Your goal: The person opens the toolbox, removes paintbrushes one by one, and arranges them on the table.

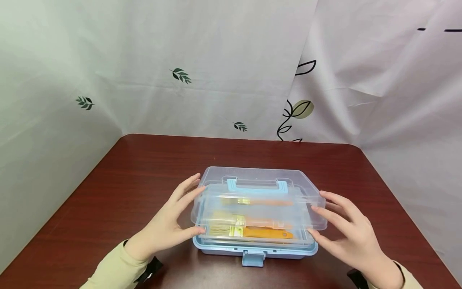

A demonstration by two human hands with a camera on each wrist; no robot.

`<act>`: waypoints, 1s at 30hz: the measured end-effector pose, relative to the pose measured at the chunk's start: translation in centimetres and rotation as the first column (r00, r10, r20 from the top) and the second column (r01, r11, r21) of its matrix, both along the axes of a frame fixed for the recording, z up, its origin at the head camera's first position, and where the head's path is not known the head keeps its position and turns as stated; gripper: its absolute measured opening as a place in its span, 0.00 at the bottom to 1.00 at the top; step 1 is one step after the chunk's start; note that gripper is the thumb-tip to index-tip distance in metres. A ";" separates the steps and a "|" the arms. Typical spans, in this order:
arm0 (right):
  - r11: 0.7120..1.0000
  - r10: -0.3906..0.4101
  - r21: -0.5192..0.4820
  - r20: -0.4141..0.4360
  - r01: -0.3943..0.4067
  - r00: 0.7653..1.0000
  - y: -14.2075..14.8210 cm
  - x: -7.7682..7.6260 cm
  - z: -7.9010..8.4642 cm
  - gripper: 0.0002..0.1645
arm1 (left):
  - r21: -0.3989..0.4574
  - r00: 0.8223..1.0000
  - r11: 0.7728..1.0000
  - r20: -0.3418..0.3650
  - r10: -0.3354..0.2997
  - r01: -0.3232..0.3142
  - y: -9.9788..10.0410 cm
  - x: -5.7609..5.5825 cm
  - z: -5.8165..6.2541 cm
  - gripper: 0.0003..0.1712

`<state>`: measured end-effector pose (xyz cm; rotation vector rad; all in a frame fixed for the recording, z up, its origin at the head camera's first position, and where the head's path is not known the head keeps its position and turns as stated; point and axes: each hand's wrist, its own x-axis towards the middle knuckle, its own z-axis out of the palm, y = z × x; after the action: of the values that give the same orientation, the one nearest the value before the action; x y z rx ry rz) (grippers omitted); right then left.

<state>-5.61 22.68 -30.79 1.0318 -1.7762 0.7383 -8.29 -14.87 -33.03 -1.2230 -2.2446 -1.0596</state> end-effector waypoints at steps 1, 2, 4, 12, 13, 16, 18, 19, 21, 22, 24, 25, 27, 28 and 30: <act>1.000 0.009 -0.016 -0.010 -0.009 1.000 -0.1 -0.1 0.1 0.24 | 0.013 0.997 1.000 -0.068 -0.026 0.027 0.0 -0.2 0.0 0.40; 0.999 0.017 -0.030 -0.018 -0.017 1.000 -0.1 -0.3 0.2 0.24 | 0.017 0.991 0.999 -0.130 -0.043 0.046 0.1 -0.3 0.1 0.38; 0.999 0.023 -0.038 -0.034 -0.024 0.999 -0.2 -0.5 0.3 0.23 | 0.014 0.972 0.998 -0.227 -0.064 0.069 0.2 -0.6 0.2 0.33; 0.999 -0.037 -0.017 -0.067 0.036 0.997 0.0 -1.2 0.4 0.24 | 0.053 0.881 0.998 -0.472 -0.013 0.043 0.7 -1.3 0.7 0.19; 0.999 -0.040 -0.018 -0.062 0.039 0.997 0.1 -1.3 0.5 0.24 | 0.062 0.875 0.997 -0.484 -0.007 0.042 0.7 -1.4 0.8 0.19; 0.999 -0.040 -0.028 -0.051 0.039 0.998 0.2 -1.6 0.7 0.25 | 0.078 0.861 0.996 -0.508 -0.004 0.050 0.7 -1.7 1.0 0.18; 0.999 -0.033 -0.035 -0.048 0.031 0.998 0.2 -1.9 0.9 0.25 | 0.085 0.857 0.995 -0.515 -0.005 0.057 0.7 -1.9 1.0 0.18; 0.999 -0.029 -0.041 -0.050 0.027 0.998 0.2 -2.1 0.9 0.25 | 0.087 0.855 0.994 -0.519 -0.009 0.063 0.6 -2.0 1.1 0.18; 0.998 -0.024 -0.054 -0.052 0.021 0.998 0.2 -2.4 1.1 0.25 | 0.091 0.851 0.993 -0.525 -0.011 0.069 0.6 -2.3 1.2 0.18; 0.998 -0.023 -0.061 -0.052 0.020 0.998 0.2 -2.6 1.2 0.25 | 0.093 0.851 0.993 -0.526 -0.010 0.069 0.7 -2.4 1.3 0.18; 0.997 -0.024 -0.070 -0.052 0.020 0.998 0.3 -3.0 1.3 0.26 | 0.098 0.850 0.993 -0.527 -0.004 0.065 0.7 -2.7 1.4 0.17; 0.997 -0.027 -0.074 -0.052 0.023 0.998 0.3 -3.2 1.3 0.26 | 0.102 0.851 0.993 -0.524 0.001 0.062 0.8 -2.9 1.6 0.17; 0.996 -0.032 -0.080 -0.054 0.027 0.998 0.4 -3.7 1.3 0.27 | 0.109 0.858 0.993 -0.514 0.014 0.049 0.9 -3.2 1.9 0.17; 0.996 -0.034 -0.082 -0.054 0.030 0.998 0.5 -4.0 1.4 0.27 | 0.112 0.860 0.993 -0.510 0.017 0.047 1.0 -3.4 2.0 0.17; 0.995 -0.038 -0.091 -0.055 0.033 0.998 0.5 -4.5 1.4 0.28 | 0.120 0.868 0.992 -0.496 0.026 0.039 1.1 -3.7 2.3 0.16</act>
<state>-10.09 23.13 -29.40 0.9502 -1.6931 0.7525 -11.99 -13.80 -30.76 -1.2747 -1.7510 -0.7602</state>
